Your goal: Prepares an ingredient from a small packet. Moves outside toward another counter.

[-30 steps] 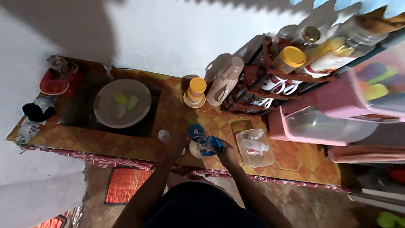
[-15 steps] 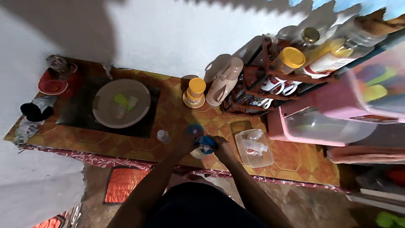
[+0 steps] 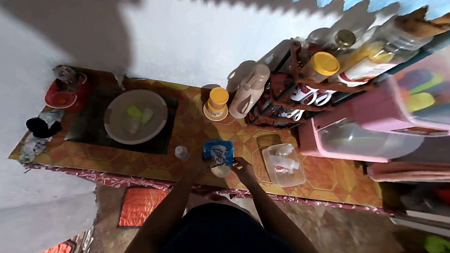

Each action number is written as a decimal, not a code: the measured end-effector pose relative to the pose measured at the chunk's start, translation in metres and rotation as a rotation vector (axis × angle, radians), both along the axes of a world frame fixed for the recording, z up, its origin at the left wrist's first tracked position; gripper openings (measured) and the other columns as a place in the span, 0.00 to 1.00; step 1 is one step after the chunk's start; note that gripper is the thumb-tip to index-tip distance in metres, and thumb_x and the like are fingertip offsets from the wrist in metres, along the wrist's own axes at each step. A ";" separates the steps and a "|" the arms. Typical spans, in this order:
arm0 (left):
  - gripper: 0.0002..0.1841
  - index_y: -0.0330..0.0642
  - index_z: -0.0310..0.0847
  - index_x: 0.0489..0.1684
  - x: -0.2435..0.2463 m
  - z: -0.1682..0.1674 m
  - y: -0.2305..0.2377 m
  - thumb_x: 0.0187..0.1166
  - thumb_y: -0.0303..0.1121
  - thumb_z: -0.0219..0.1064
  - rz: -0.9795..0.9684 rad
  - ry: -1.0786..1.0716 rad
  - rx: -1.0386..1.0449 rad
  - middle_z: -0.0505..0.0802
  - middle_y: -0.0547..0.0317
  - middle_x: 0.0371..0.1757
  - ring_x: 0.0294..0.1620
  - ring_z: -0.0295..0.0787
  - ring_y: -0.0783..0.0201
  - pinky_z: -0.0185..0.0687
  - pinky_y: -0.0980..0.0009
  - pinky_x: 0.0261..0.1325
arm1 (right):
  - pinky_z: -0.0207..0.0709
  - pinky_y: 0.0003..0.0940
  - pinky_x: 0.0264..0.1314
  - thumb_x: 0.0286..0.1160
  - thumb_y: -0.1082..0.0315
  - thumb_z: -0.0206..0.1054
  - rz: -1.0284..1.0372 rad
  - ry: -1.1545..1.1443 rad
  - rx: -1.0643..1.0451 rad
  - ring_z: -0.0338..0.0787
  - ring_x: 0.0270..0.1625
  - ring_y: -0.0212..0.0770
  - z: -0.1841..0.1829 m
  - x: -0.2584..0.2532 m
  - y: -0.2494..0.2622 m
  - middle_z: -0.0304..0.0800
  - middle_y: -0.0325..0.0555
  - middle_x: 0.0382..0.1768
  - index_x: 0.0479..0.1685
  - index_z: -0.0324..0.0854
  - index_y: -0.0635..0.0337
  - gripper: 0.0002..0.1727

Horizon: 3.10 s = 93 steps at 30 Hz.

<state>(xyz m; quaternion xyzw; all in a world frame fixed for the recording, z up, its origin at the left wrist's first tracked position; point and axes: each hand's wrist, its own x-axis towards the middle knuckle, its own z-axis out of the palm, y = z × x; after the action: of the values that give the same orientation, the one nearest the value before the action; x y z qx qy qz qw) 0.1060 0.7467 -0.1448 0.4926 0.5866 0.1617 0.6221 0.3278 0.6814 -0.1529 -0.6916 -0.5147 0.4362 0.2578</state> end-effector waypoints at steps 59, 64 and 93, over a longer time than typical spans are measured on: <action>0.28 0.28 0.68 0.79 -0.020 0.003 -0.008 0.83 0.34 0.69 -0.138 0.013 0.193 0.85 0.38 0.70 0.71 0.85 0.57 0.78 0.62 0.76 | 0.80 0.29 0.32 0.77 0.71 0.71 -0.228 0.152 -0.279 0.82 0.26 0.33 -0.001 0.007 0.022 0.88 0.47 0.34 0.49 0.86 0.68 0.09; 0.32 0.30 0.62 0.84 -0.020 0.007 -0.008 0.85 0.37 0.68 -0.212 0.144 0.218 0.82 0.36 0.75 0.76 0.81 0.51 0.73 0.57 0.81 | 0.82 0.49 0.57 0.77 0.68 0.71 -0.078 -0.094 -0.264 0.91 0.48 0.50 0.004 -0.005 0.031 0.92 0.58 0.49 0.63 0.83 0.66 0.18; 0.30 0.34 0.70 0.81 0.008 0.024 -0.006 0.83 0.40 0.69 -0.355 0.277 0.256 0.85 0.37 0.72 0.75 0.81 0.46 0.71 0.49 0.81 | 0.78 0.52 0.71 0.72 0.67 0.77 -0.027 -0.135 -0.093 0.92 0.59 0.55 0.011 -0.008 0.014 0.94 0.62 0.51 0.53 0.88 0.72 0.17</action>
<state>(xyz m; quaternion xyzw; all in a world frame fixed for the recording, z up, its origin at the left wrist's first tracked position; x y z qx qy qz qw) 0.1144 0.7407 -0.1212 0.6800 0.5455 0.0540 0.4869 0.3202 0.6956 -0.1417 -0.7376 -0.5008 0.4084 0.1961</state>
